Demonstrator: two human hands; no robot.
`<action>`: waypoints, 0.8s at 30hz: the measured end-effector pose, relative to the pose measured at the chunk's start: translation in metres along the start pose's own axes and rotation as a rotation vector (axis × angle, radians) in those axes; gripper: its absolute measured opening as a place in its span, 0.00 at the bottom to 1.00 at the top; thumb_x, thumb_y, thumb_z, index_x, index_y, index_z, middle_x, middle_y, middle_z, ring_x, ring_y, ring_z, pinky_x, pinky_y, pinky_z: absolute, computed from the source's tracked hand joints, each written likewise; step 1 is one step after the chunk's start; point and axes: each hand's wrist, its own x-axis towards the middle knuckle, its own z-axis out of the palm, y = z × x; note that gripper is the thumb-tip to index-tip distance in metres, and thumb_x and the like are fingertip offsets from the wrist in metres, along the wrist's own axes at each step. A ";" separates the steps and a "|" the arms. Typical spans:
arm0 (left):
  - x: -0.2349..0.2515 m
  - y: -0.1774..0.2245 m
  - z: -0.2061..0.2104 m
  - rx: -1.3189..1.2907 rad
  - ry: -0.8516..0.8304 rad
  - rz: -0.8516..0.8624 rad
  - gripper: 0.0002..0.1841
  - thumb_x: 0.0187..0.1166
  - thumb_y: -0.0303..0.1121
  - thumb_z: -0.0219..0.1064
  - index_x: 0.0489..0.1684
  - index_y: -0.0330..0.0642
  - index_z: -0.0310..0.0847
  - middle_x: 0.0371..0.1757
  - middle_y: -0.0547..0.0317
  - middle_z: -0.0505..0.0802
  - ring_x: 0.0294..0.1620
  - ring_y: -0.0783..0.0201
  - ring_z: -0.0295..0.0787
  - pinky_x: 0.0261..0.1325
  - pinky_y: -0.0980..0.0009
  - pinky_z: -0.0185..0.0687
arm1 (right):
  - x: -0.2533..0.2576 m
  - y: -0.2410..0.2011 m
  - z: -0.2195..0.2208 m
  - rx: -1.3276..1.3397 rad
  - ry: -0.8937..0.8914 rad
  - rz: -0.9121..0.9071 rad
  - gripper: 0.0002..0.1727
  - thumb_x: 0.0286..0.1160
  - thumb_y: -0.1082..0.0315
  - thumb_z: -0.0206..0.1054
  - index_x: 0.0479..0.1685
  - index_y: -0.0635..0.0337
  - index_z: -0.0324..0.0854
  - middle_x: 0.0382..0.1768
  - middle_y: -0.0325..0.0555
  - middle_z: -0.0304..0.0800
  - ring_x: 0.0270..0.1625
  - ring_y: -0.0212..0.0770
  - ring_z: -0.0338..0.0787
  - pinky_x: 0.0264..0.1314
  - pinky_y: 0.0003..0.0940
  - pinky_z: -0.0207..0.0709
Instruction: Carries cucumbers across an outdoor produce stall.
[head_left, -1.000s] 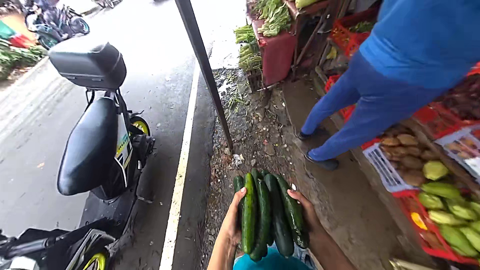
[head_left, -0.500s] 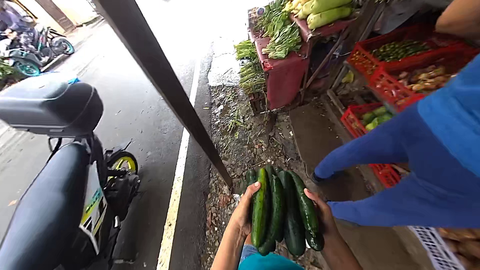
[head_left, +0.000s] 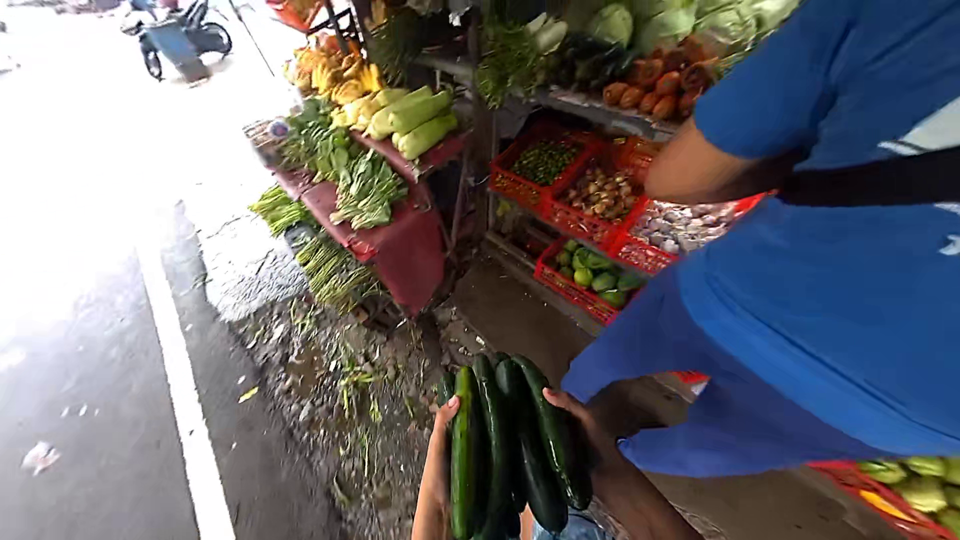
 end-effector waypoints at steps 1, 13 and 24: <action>0.028 0.013 0.004 0.032 -0.009 -0.005 0.21 0.90 0.42 0.43 0.51 0.45 0.85 0.37 0.60 0.97 0.39 0.71 0.96 0.45 0.72 0.94 | 0.023 -0.011 0.002 0.004 -0.014 -0.007 0.22 0.71 0.51 0.73 0.58 0.54 0.84 0.46 0.48 0.96 0.49 0.39 0.97 0.54 0.39 0.92; 0.313 0.145 0.141 0.228 -0.312 -0.100 0.22 0.94 0.35 0.34 0.48 0.48 0.80 0.36 0.67 0.96 0.38 0.78 0.94 0.46 0.78 0.92 | 0.236 -0.186 0.037 0.131 0.111 -0.227 0.19 0.63 0.53 0.75 0.50 0.53 0.86 0.40 0.45 0.96 0.43 0.37 0.97 0.47 0.37 0.93; 0.538 0.231 0.314 0.368 -0.505 -0.356 0.19 0.94 0.34 0.37 0.48 0.49 0.78 0.36 0.69 0.95 0.39 0.78 0.94 0.45 0.78 0.92 | 0.378 -0.373 0.055 0.070 0.241 -0.647 0.11 0.69 0.55 0.74 0.46 0.48 0.88 0.40 0.36 0.97 0.45 0.28 0.96 0.52 0.27 0.90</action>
